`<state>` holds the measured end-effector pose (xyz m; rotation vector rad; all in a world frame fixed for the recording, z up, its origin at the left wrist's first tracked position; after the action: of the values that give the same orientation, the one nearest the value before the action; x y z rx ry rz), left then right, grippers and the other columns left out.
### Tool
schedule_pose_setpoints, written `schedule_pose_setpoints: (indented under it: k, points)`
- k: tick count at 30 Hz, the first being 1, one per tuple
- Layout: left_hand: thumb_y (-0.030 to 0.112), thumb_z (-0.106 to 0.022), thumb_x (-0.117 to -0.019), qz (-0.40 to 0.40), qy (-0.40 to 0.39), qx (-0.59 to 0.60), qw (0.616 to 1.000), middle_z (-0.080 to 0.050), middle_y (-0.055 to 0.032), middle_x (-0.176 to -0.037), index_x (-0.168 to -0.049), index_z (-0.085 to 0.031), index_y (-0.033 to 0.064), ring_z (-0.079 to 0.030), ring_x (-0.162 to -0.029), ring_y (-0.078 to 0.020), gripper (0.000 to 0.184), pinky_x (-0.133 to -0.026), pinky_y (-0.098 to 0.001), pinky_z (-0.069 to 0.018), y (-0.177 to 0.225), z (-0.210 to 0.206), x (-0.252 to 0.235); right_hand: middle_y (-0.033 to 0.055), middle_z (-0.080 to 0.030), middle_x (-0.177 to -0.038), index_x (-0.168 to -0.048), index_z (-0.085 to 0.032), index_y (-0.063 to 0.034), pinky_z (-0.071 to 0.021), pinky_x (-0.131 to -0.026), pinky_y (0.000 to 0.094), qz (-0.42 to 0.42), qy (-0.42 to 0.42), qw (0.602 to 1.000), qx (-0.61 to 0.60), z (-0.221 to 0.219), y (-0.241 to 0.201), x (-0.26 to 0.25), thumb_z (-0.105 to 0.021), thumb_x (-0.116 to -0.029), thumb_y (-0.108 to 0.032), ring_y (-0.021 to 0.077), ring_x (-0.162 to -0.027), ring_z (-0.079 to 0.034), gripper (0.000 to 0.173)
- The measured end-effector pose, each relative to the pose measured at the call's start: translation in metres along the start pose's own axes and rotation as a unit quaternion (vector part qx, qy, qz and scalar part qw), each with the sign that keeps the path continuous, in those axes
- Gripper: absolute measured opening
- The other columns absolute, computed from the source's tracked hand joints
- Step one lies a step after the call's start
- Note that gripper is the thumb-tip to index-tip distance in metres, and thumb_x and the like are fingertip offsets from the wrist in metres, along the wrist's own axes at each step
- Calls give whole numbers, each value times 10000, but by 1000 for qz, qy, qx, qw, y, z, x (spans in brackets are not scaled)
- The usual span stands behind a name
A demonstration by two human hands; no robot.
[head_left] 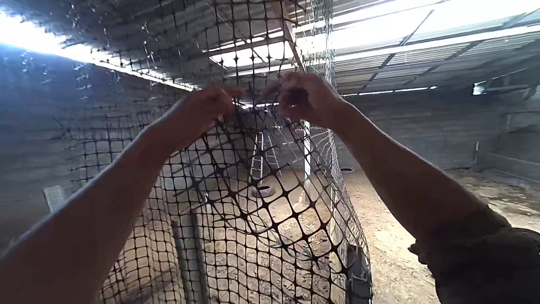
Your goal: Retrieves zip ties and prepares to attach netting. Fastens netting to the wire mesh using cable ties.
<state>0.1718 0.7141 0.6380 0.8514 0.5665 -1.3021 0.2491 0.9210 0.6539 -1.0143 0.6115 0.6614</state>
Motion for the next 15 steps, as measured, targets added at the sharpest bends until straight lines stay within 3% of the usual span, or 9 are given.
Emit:
schedule_pose_setpoints:
  k: [1, 2, 3, 5, 6, 7, 10, 15]
  points:
    - [242, -434, -1079, 5, -2, 75, 997, -649, 92, -1143, -1112, -630, 211, -547, -689, 65, 202, -507, -102, -413, -1, -4, -2, 34, -730, -936, -1036, -613, -99, -486, -491, 221, 0, -12, 998, -63, -13, -5, -1, -280, -1084, -232, 77, -591, -614, 361]
    - [227, -394, -1092, 3, -13, 138, 990, -663, 83, -1070, -1070, -598, 210, -526, -605, 58, 206, -439, -91, -382, -2, -9, -4, 48, -733, -909, -979, -594, -107, -485, -467, 233, 12, -34, 995, -97, -24, -8, -3, -267, -1075, -239, 91, -565, -613, 365]
    - [228, -350, -1101, -6, -25, 178, 984, -655, 81, -1034, -1028, -561, 216, -546, -625, 52, 224, -456, -84, -404, -3, -12, -6, 32, -696, -821, -911, -559, -125, -477, -450, 236, 23, -57, 992, -112, -32, -11, -7, -264, -1072, -235, 90, -528, -581, 354]
    - [231, -290, -1111, -22, -46, 224, 973, -633, 86, -1010, -988, -520, 229, -576, -749, 20, 261, -604, -113, -474, -4, -14, -8, -31, -516, -638, -825, -456, -163, -402, -420, 213, 15, -89, 991, -101, -40, -12, -12, -251, -1083, -205, 65, -457, -442, 332]
    - [235, -284, -1110, -23, -47, 216, 975, -616, 89, -945, -962, -514, 227, -554, -722, 20, 273, -589, -111, -457, -5, -14, -10, -43, -454, -599, -818, -434, -165, -357, -405, 198, 9, -97, 993, -69, -40, -11, -13, -258, -1079, -189, 52, -433, -384, 316]
    - [232, -284, -1103, -22, -43, 184, 982, -590, 92, -874, -938, -505, 217, -505, -641, 34, 276, -507, -93, -393, -6, -14, -11, -48, -422, -593, -841, -430, -164, -317, -395, 184, 1, -104, 994, -30, -39, -9, -15, -270, -1075, -176, 40, -425, -342, 284]
    - [249, -318, -1099, -28, -34, 87, 995, -532, 124, -780, -925, -500, 214, -425, -564, 47, 254, -453, -105, -317, -8, -14, -12, -60, -407, -590, -875, -448, -148, -262, -384, 161, -4, -104, 992, 76, -31, -4, -20, -296, -1074, -145, 15, -412, -303, 251]
    - [260, -369, -1075, -65, 5, -33, 997, -506, 103, -768, -952, -557, 157, -464, -641, 21, 247, -589, -169, -401, -23, -17, -11, -65, -466, -646, -889, -458, -153, -269, -407, 159, 7, -119, 983, 139, -9, 11, -24, -301, -1063, -149, 2, -452, -337, 235]
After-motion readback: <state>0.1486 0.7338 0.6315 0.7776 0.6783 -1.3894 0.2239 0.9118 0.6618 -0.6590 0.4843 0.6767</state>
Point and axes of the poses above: each hand's wrist, its own x-axis away from the middle knuckle, its own z-axis out of the back of the hand, y = z × x, the point moved 6 cm from there along -x, towards the middle knuckle
